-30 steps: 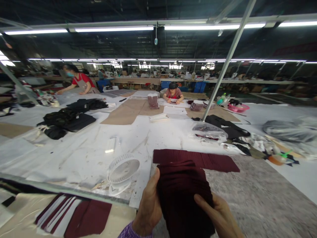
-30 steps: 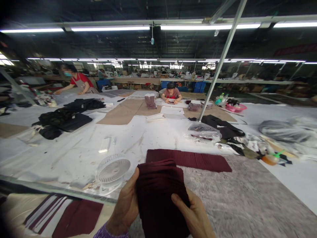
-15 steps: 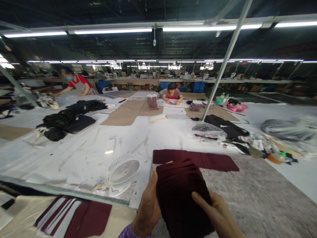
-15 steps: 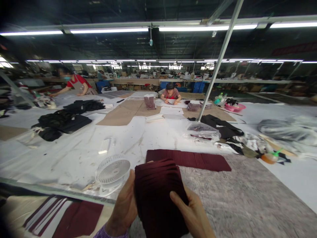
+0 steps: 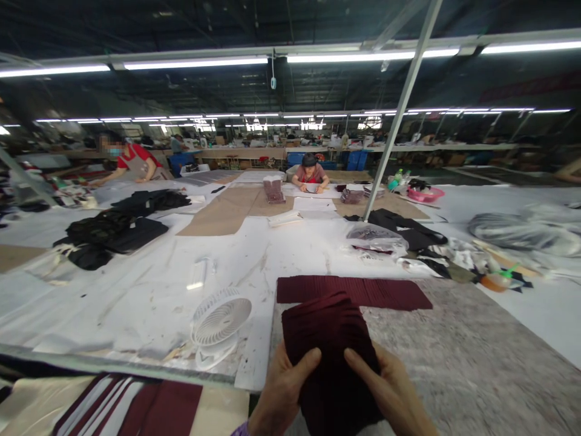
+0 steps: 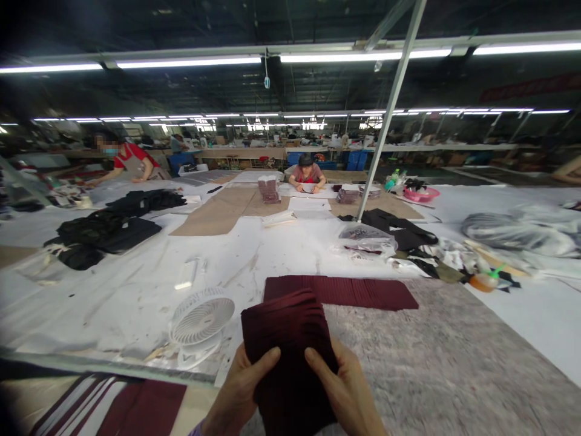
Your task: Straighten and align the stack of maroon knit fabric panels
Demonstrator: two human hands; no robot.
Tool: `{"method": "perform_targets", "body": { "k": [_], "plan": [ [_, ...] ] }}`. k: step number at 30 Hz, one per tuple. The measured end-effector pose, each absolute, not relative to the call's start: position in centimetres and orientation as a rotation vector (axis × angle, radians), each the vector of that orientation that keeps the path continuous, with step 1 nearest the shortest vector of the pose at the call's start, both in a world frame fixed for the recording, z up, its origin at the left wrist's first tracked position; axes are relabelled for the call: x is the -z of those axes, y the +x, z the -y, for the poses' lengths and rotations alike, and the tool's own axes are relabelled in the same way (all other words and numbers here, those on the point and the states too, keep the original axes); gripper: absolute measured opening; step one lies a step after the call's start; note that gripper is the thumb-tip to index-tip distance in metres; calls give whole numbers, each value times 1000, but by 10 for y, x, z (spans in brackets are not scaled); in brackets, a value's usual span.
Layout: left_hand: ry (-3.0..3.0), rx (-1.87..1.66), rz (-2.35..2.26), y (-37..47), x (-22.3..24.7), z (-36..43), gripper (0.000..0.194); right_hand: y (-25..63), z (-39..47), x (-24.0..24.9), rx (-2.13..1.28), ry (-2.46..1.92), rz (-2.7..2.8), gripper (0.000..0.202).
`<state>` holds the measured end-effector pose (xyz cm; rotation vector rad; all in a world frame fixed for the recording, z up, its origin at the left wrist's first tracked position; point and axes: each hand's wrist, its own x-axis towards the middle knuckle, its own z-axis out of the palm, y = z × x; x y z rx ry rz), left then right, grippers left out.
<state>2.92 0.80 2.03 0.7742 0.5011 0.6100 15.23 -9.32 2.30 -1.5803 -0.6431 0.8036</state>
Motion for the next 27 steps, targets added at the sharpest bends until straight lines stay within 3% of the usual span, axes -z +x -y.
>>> {"method": "perform_targets", "body": {
  "k": [9,15,27],
  "plan": [
    [854,-485,-502,23,-25,-13,38,180,97,-28,-504,-1429,985,35],
    [953,-419,-452,18,-29,-15,39,184,94,-39,-673,-1392,969,31],
    [894,-523,-542,23,-31,-20,34,163,99,-17,-924,-1337,848,60]
  ]
}}
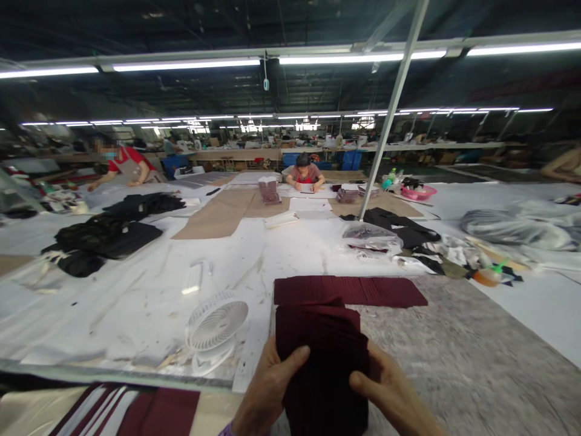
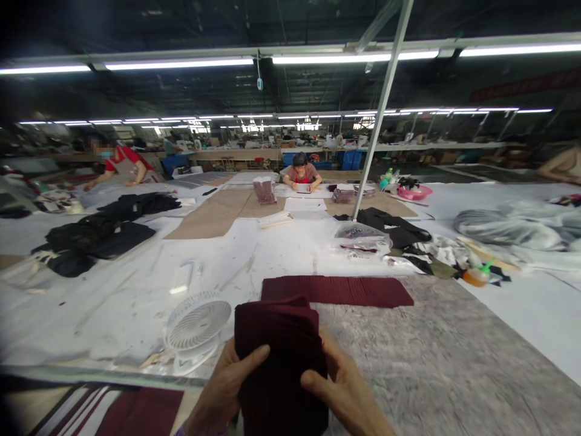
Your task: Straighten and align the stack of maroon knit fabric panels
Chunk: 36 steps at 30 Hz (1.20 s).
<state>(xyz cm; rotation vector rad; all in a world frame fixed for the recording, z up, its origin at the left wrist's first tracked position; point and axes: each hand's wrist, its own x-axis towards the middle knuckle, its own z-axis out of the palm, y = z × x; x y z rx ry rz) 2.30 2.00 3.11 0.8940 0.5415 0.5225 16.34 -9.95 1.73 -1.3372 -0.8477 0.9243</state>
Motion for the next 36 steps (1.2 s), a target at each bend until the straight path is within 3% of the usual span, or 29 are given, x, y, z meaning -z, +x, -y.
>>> {"method": "perform_targets", "body": {
  "k": [13,18,36],
  "plan": [
    [881,-615,-365,33,-55,-22,29,151,103,-19,-759,-1573,485,39],
    [750,-675,-387,32,-63,-27,40,150,104,-17,-744,-1570,512,37],
    [696,-595,-262,27,-52,-32,46,151,103,-24,-807,-1541,510,36]
  ]
}}
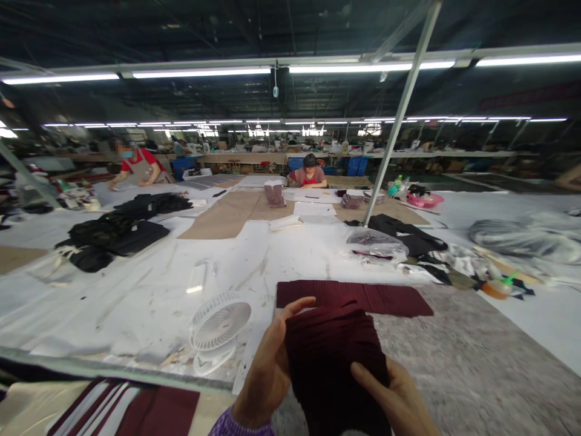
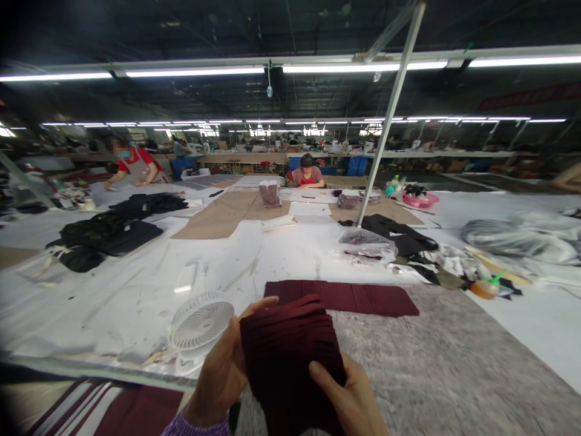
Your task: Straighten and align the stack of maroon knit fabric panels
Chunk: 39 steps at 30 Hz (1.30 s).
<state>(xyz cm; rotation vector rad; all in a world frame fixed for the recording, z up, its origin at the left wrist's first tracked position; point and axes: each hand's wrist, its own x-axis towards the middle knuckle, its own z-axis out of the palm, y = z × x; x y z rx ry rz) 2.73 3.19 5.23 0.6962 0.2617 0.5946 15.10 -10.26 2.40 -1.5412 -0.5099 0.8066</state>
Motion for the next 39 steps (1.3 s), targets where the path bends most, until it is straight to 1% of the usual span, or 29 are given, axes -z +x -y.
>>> {"method": "perform_targets", "body": {
  "k": [5,8,10,12,16,17,19,23,25,28,34,37,39],
  "plan": [
    [833,-587,-128,23,-25,-32,61,152,102,-24,-844,-1477,477,33],
    [849,-544,-180,21,-11,-30,69,153,100,-22,-877,-1451,495,32],
    [856,-529,-244,22,-6,-28,71,153,99,-20,-898,-1443,515,32],
    [866,-531,-330,23,-4,-24,64,153,98,-17,-915,-1439,532,33],
    [795,-534,-472,29,-8,-18,43,156,95,-10,-905,-1464,575,33],
    [760,-531,-481,30,-11,-18,42,158,94,-8,-870,-1473,606,33],
    [709,-529,-486,30,-16,-19,46,164,93,-6,-718,-1474,708,33],
    [713,-531,-499,26,-24,-24,54,178,93,-15,-253,-1507,927,34],
    [729,-492,-490,25,-27,-24,52,182,91,-24,-193,-1537,1034,31],
    [741,-447,-460,24,-29,-24,46,184,86,-33,-311,-1530,1113,27],
    [764,-440,-430,23,-26,-28,43,180,76,-26,-609,-1439,892,27],
    [790,-431,-387,22,-24,-32,41,177,72,-25,-662,-1364,832,33],
    [804,-422,-369,21,-22,-33,39,176,70,-28,-679,-1353,856,32]
  ]
}}
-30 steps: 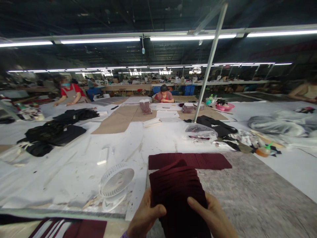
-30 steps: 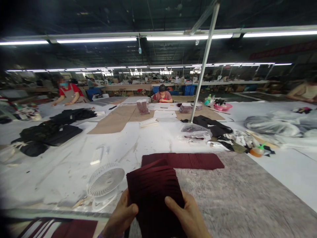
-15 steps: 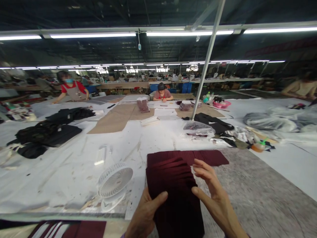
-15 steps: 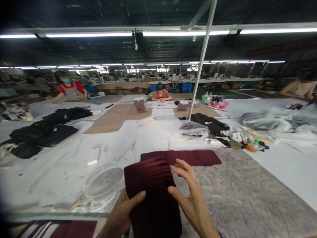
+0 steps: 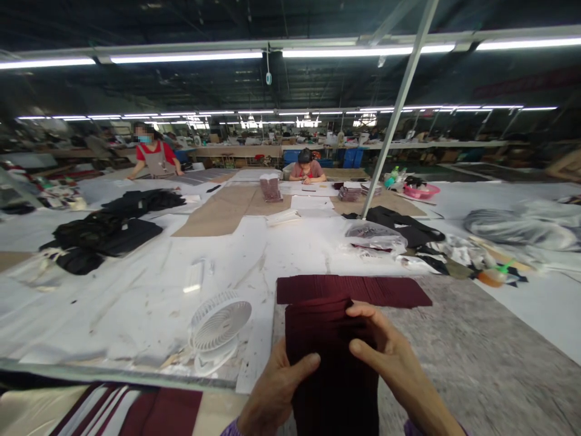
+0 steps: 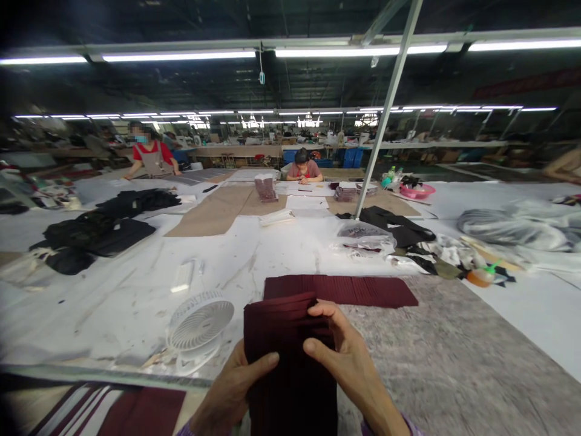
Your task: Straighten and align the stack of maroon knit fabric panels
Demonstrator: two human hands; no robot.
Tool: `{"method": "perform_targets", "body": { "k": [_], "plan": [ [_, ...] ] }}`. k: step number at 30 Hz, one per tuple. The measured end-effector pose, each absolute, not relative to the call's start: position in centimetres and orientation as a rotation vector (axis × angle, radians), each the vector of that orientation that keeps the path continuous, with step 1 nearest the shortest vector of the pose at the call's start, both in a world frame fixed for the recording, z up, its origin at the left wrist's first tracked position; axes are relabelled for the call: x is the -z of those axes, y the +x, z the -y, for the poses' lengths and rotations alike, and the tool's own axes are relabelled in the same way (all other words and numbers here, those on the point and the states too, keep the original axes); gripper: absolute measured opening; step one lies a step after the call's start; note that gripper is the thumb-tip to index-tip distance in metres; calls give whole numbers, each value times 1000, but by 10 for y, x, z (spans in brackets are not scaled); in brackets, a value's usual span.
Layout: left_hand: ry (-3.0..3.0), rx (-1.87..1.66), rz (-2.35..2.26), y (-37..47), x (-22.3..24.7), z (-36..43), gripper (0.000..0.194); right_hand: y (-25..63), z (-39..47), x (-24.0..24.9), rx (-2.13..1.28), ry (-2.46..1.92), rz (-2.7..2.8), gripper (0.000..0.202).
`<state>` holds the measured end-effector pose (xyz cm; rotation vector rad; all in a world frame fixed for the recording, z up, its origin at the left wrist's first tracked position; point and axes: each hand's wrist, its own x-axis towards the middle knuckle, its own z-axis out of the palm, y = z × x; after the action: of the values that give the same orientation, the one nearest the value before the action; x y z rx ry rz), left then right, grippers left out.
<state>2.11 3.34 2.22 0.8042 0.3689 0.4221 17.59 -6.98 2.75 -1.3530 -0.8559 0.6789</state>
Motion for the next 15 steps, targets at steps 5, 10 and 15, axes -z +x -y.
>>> {"method": "perform_targets", "body": {
  "k": [5,10,15],
  "plan": [
    [818,-419,-364,22,-22,-35,40,174,66,-33,-710,-1391,924,18],
    [809,-445,-359,25,-26,-32,40,171,66,-35,-586,-1520,892,17],
    [832,-453,-362,26,-29,-29,38,168,69,-31,-577,-1545,819,22]
  ]
}}
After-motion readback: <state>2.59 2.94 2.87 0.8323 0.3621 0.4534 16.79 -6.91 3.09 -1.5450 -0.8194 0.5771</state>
